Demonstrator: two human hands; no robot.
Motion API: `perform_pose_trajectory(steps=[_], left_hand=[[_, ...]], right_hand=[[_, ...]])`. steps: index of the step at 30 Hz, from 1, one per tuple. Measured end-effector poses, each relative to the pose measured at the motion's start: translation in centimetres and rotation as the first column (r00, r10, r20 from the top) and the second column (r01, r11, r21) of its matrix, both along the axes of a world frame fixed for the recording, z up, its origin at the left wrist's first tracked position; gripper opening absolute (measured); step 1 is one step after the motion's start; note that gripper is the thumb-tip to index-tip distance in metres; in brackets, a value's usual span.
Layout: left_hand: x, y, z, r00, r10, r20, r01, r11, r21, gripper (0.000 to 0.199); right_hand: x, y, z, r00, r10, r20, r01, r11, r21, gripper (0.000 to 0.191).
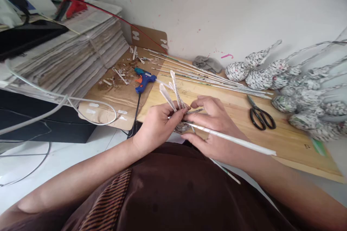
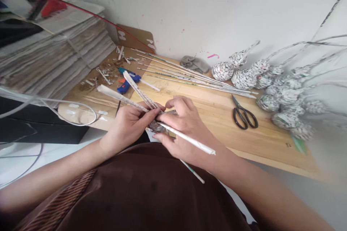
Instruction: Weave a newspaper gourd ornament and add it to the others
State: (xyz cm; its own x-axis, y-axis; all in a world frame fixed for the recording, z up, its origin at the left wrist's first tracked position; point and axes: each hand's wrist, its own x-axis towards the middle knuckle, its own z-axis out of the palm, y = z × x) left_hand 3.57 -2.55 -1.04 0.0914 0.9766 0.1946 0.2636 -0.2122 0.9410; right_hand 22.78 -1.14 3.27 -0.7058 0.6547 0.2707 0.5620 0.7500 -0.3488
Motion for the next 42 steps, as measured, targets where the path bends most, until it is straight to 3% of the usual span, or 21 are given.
perform_pose_trajectory(steps=[2,7,10,14,23,29,32,36,42], left_hand=[[0.1,-0.1,-0.1,1.0,0.011,-0.009,-0.011,1.0,0.019,0.024],[0.2,-0.2,-0.5,1.0,0.016,-0.011,-0.016,0.999,0.036,0.023],[0.2,-0.1,-0.5,1.0,0.009,0.011,-0.009,0.999,0.045,0.023],[0.1,0.0,-0.3,1.0,0.006,0.011,-0.007,0.997,0.072,0.024],[0.1,0.6,-0.9,0.998,-0.014,0.068,0.014,1.0,0.001,0.025],[-0.6,0.7,-0.2,0.961,-0.23,0.155,0.238,0.971,-0.036,0.025],[-0.9,0.6,-0.1,0.93,-0.312,0.195,0.334,0.938,-0.089,0.041],[-0.7,0.4,-1.1,0.935,-0.31,0.174,0.32,0.947,-0.036,0.054],[-0.4,0.4,-2.4,0.956,-0.264,0.124,0.269,0.963,-0.021,0.038]], right_hand=[[0.1,0.4,-0.6,1.0,0.009,-0.014,-0.009,1.0,0.029,0.017],[-0.5,0.4,-0.9,0.996,0.015,0.089,-0.002,0.99,-0.144,0.025],[-1.3,0.0,-1.1,0.995,-0.03,0.099,0.035,0.998,-0.047,0.026],[-1.6,-0.4,-1.3,0.995,-0.068,0.078,0.057,0.99,0.129,0.009],[-2.4,0.2,-1.6,0.993,-0.085,0.084,0.084,0.996,0.017,0.017],[-1.9,1.1,-2.2,0.995,-0.074,-0.064,0.07,0.996,-0.057,0.009],[-1.4,1.6,-2.4,0.989,0.002,-0.15,-0.016,0.996,-0.093,0.008],[-1.1,1.9,-1.4,0.99,0.026,-0.138,-0.049,0.986,-0.161,0.017],[0.5,2.3,1.0,0.988,0.116,-0.097,-0.14,0.946,-0.293,0.017]])
